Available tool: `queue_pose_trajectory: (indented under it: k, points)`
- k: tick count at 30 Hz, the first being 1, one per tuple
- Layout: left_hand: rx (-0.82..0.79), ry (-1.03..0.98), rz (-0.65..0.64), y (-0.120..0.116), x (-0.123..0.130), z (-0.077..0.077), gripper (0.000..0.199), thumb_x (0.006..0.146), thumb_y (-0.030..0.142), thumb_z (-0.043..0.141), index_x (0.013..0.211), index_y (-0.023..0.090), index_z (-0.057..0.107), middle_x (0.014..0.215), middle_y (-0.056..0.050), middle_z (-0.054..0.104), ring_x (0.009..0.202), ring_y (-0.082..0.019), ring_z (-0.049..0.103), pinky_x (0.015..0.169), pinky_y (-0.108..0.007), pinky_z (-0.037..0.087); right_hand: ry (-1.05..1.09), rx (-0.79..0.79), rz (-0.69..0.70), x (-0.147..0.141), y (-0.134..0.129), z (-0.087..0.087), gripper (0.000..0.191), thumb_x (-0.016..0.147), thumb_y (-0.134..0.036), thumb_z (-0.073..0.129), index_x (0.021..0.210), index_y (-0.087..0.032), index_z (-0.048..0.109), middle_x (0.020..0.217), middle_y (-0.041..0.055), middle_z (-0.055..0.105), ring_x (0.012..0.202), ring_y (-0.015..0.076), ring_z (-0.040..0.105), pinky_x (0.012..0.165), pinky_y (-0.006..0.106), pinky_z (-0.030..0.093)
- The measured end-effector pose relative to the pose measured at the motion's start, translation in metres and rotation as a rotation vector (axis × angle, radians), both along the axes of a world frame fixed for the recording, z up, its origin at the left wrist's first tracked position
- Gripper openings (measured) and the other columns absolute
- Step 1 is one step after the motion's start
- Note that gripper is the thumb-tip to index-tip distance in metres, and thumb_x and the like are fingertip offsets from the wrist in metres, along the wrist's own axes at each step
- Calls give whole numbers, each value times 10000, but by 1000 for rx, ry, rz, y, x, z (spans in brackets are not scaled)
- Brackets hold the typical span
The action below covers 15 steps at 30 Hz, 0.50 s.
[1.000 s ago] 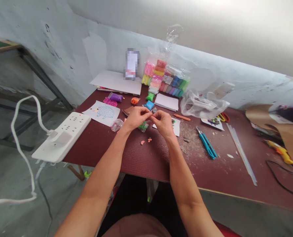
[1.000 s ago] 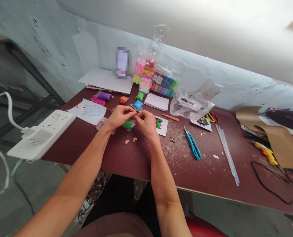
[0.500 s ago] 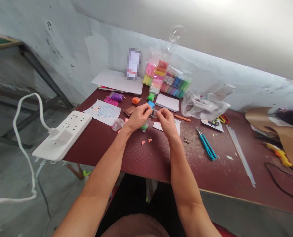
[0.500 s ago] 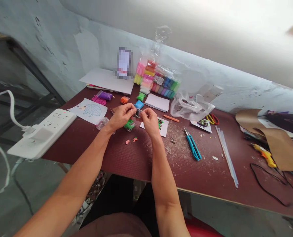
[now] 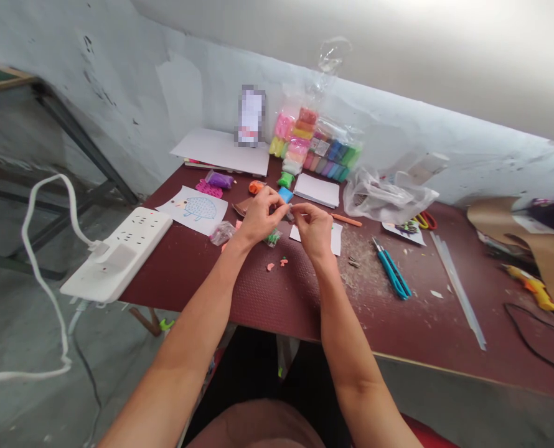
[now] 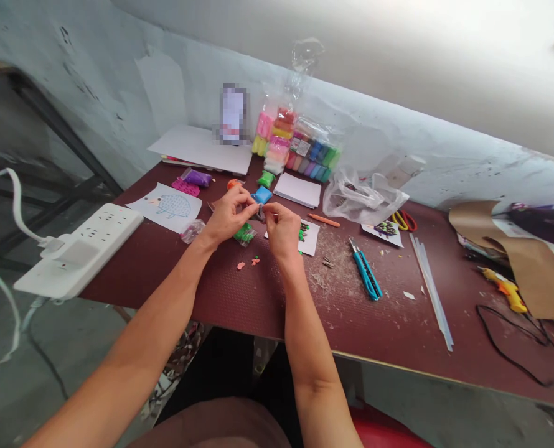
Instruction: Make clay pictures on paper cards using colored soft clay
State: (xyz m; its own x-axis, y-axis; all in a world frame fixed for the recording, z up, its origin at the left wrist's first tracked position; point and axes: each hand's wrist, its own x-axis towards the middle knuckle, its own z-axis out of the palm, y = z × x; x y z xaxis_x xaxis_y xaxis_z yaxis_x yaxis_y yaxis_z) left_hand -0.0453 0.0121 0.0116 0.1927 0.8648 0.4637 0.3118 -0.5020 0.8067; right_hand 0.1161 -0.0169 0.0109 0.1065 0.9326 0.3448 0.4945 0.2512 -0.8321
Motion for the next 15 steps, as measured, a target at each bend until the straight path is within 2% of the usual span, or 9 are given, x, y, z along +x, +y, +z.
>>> queue_pose_trajectory:
  k: [1,2,4,5,7,10,15]
  points:
    - [40,13,1,1,-1,-1,54,894,227,660,877,182,684,1106,-86,700,1087,-221,650,1016,-370,521,39,-4,7,0,1,-1,192,915,-325,655,943,-222,815,864,53,810,726,212,733,711,336,569]
    - [69,24,-13,1,-2,-2,131,857,199,695,986,184,709,1257,-108,688,1216,-246,629,1099,-401,495,77,-8,17,0,2,-2,212,908,-349,669,962,-223,831,885,57,821,734,216,736,707,339,577]
    - [74,57,-78,3,-4,-5,465,782,141,742,1241,188,685,1457,-130,631,1362,-280,580,1186,-443,449,134,-9,37,2,4,-2,241,890,-377,693,990,-223,849,937,62,835,765,222,742,718,345,590]
    - [54,80,-114,4,-4,-7,582,761,122,751,1331,183,655,1475,-135,632,1363,-290,589,1189,-452,450,145,-7,49,3,4,-2,247,881,-378,703,999,-222,853,961,62,838,782,223,742,734,349,594]
    - [7,137,-147,6,-3,-11,602,767,117,744,1361,171,663,1390,-128,697,1270,-295,649,1140,-458,491,140,-18,78,6,5,-1,242,863,-354,718,1008,-221,858,978,57,839,793,215,734,762,351,593]
    - [-5,232,-125,7,-2,-12,419,802,109,704,1210,183,763,1205,-89,774,1140,-283,688,1049,-444,535,84,-55,116,12,5,1,211,816,-283,751,984,-220,860,964,50,827,744,188,703,744,334,575]
    - [7,297,-97,3,-2,-6,303,822,95,660,1047,210,828,1056,-60,797,1075,-261,694,986,-390,543,-41,13,96,13,4,5,69,764,-188,773,794,-219,826,1015,65,789,851,193,701,783,324,565]
